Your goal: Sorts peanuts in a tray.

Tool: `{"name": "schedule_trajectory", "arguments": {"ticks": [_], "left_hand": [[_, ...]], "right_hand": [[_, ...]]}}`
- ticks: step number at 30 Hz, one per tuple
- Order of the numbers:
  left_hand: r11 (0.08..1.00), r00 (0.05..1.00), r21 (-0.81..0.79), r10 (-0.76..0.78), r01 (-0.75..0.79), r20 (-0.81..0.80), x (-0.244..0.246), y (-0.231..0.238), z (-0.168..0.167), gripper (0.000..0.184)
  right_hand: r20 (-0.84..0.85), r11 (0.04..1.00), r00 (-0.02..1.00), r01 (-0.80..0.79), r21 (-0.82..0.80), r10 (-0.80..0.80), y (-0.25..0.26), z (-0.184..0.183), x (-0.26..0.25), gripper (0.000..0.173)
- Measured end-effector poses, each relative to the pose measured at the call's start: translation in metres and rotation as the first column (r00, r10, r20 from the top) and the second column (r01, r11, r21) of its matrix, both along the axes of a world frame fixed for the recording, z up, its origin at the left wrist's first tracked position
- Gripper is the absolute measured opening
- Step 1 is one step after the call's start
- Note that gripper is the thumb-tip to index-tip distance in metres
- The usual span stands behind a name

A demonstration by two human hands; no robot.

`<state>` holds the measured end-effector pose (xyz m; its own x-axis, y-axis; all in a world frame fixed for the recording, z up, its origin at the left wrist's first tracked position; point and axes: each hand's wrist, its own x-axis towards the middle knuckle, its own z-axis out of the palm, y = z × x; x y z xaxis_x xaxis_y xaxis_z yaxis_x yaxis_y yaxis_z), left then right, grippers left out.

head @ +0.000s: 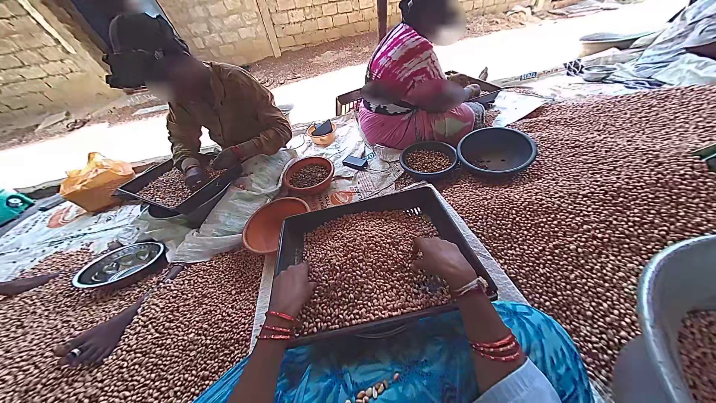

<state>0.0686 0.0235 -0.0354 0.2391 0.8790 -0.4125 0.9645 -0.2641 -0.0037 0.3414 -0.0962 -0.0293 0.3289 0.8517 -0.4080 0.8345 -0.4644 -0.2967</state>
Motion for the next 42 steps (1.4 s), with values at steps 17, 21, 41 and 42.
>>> {"name": "schedule_trajectory", "arguments": {"ticks": [17, 21, 41, 42], "left_hand": [[0.957, 0.122, -0.186, 0.162, 0.223, 0.979, 0.014, -0.025, 0.007, 0.056], [0.978, 0.268, 0.067, -0.119, 0.195, 0.956, -0.003, -0.014, 0.022, 0.045], [0.964, 0.701, 0.232, -0.255, 0.13, 0.666, 0.045, -0.035, -0.019, 0.022], [0.988, 0.619, 0.135, -0.155, 0.08, 0.77, 0.041, -0.03, -0.017, 0.022]], "right_hand": [[-0.434, 0.67, 0.735, -0.037, 0.741, 0.52, 0.005, 0.006, -0.028, 0.023], [-0.33, 0.686, 0.858, -0.034, 0.727, 0.393, -0.004, 0.016, -0.014, 0.028], [0.076, 0.9, 0.956, -0.292, 0.324, 0.282, 0.022, -0.01, -0.056, 0.024], [0.074, 0.896, 0.955, -0.295, 0.33, 0.287, 0.022, -0.011, -0.056, 0.024]]}}
